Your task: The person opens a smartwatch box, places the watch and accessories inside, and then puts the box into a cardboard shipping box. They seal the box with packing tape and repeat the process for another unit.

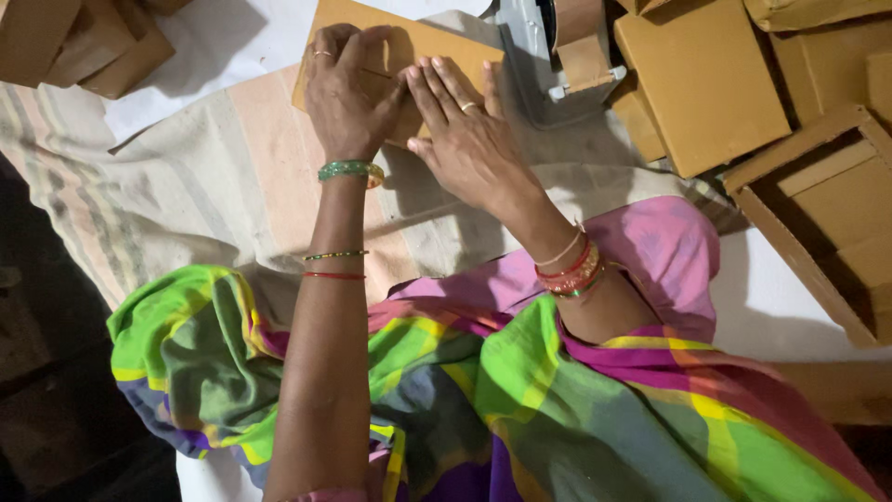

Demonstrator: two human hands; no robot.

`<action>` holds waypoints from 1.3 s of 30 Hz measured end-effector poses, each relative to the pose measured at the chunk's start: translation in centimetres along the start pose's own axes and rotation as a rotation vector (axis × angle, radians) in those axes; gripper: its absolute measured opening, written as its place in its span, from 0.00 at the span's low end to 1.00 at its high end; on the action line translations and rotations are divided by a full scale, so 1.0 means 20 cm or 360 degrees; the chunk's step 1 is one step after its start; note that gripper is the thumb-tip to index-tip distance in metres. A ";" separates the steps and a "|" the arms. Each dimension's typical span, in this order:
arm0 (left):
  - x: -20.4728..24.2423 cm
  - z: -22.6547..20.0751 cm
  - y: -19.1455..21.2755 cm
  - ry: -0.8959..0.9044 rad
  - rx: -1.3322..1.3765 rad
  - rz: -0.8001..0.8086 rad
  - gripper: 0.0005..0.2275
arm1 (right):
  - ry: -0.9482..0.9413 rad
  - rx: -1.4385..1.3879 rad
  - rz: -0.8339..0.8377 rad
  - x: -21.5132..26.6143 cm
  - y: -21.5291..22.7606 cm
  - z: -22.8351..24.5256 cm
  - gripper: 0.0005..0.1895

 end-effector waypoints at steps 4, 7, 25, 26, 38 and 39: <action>0.00 0.02 -0.03 -0.0079 -0.0471 -0.0119 0.30 | -0.0051 0.0060 0.0078 0.03 -0.03 0.00 0.45; -0.04 0.07 -0.01 0.0073 -0.0702 0.0029 0.44 | -0.0044 0.0025 0.0118 0.03 -0.03 -0.01 0.47; -0.09 0.18 0.03 0.0515 -0.0089 -0.0153 0.24 | -0.0020 0.0006 0.0041 0.05 0.00 -0.01 0.46; -0.09 0.17 0.03 0.0444 -0.0129 -0.0138 0.28 | -0.0018 0.0008 0.0037 0.05 0.00 -0.01 0.46; -0.07 0.11 0.08 0.0221 -0.0260 0.0110 0.50 | 0.0068 -0.0027 0.0036 0.07 -0.02 -0.08 0.31; -0.07 0.12 0.08 0.0196 -0.0265 0.0058 0.47 | 0.0104 -0.0055 -0.0011 0.08 0.00 -0.10 0.27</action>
Point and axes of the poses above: each hand's wrist, its own x-axis away from the middle knuckle, its own y-axis out of the back of the hand, z = x × y, the point moved 2 cm from there along -x, towards the middle knuckle, and after that the axes turned 12 degrees about z, right-handed, at the moved point
